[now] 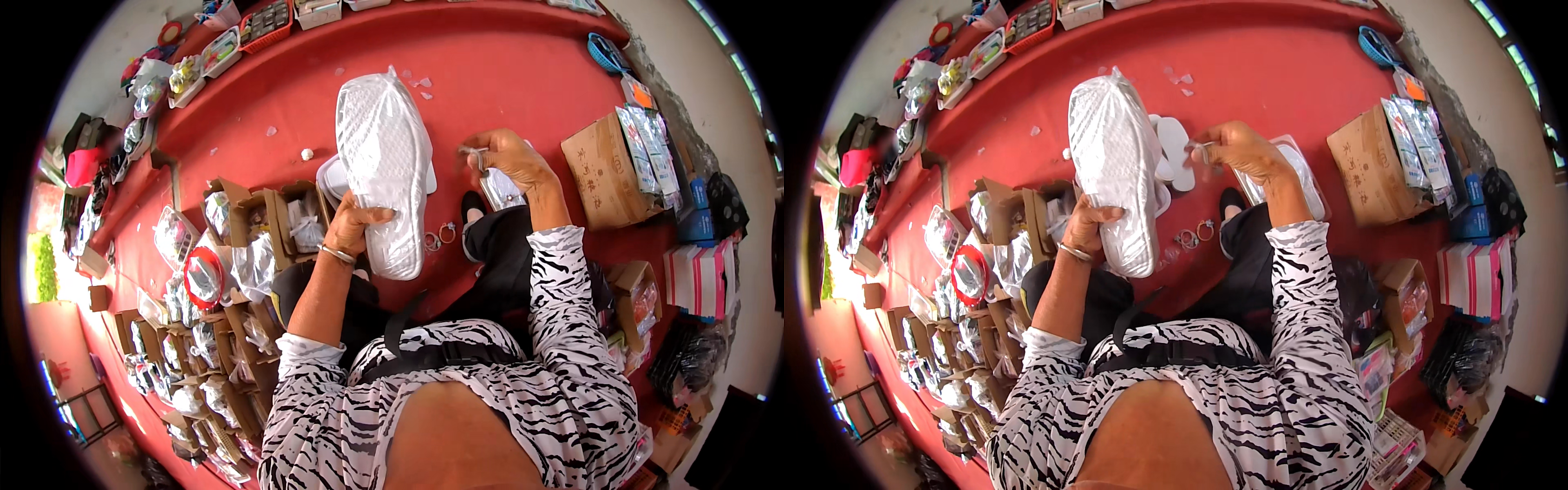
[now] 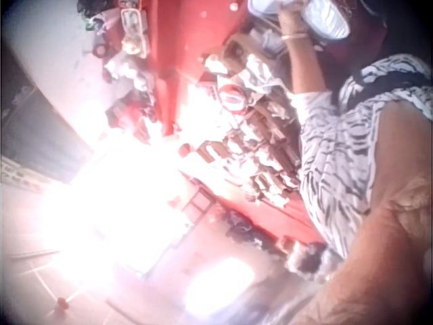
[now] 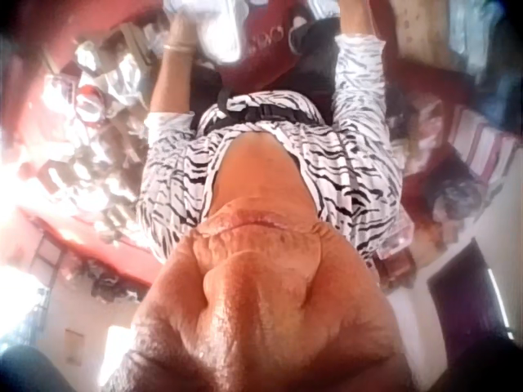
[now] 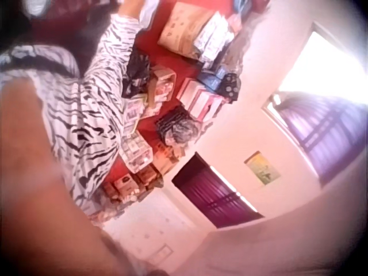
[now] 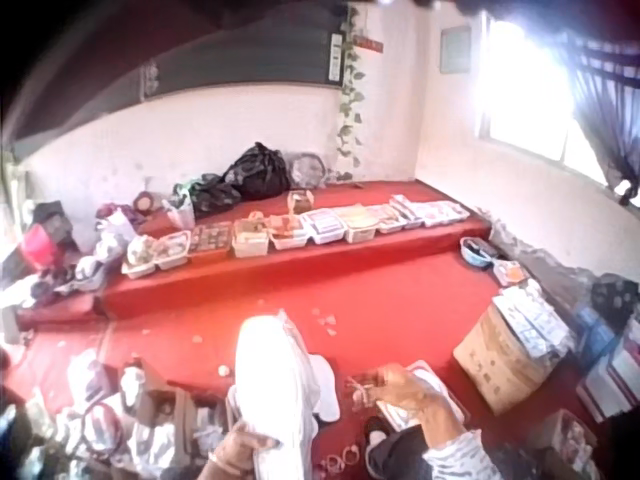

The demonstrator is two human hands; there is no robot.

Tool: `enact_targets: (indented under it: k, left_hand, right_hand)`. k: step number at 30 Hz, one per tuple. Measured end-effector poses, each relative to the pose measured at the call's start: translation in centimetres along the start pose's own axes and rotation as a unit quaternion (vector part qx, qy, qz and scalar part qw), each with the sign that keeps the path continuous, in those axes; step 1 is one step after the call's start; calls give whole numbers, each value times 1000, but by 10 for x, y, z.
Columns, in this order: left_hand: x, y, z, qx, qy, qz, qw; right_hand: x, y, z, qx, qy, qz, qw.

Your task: The person inspects a pair of white slippers, turning them over to check the soles and upper surfaces. They then place the slippers into a clear plastic bag, seal it, and secure the package with a rubber band. The person repeats this process for a second pair of slippers, placing the finished packages into a plastic tray.

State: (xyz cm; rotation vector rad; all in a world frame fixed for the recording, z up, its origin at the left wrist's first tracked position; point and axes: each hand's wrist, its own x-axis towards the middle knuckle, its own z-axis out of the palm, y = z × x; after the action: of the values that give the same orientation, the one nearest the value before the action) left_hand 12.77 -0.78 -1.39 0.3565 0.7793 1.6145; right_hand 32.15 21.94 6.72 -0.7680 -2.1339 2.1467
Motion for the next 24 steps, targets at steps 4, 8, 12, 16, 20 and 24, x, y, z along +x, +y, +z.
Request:
enact_targets:
  k: [4,8,12,16,20,24]
  left_hand:
    - [6,18,16,-23,-51,-20,998]
    - [19,12,14,200,-4,-6,980]
    - [-3,-15,19,253,55,-48,965]
    - [-7,-27,27,170,11,-97,981]
    - [-57,-64,53,239,24,28,970]
    - [-86,-86,63,113,56,-22,992]
  right_hand:
    - [4,-9,13,-30,77,-93,992]
    - [16,-28,12,53,107,-177,977]
    - [38,-16,17,-38,150,-178,972]
    - [43,6,14,-238,207,-174,933]
    - [39,-7,38,-73,100,-148,981]
    - [46,-1,57,-31,11,-126,991]
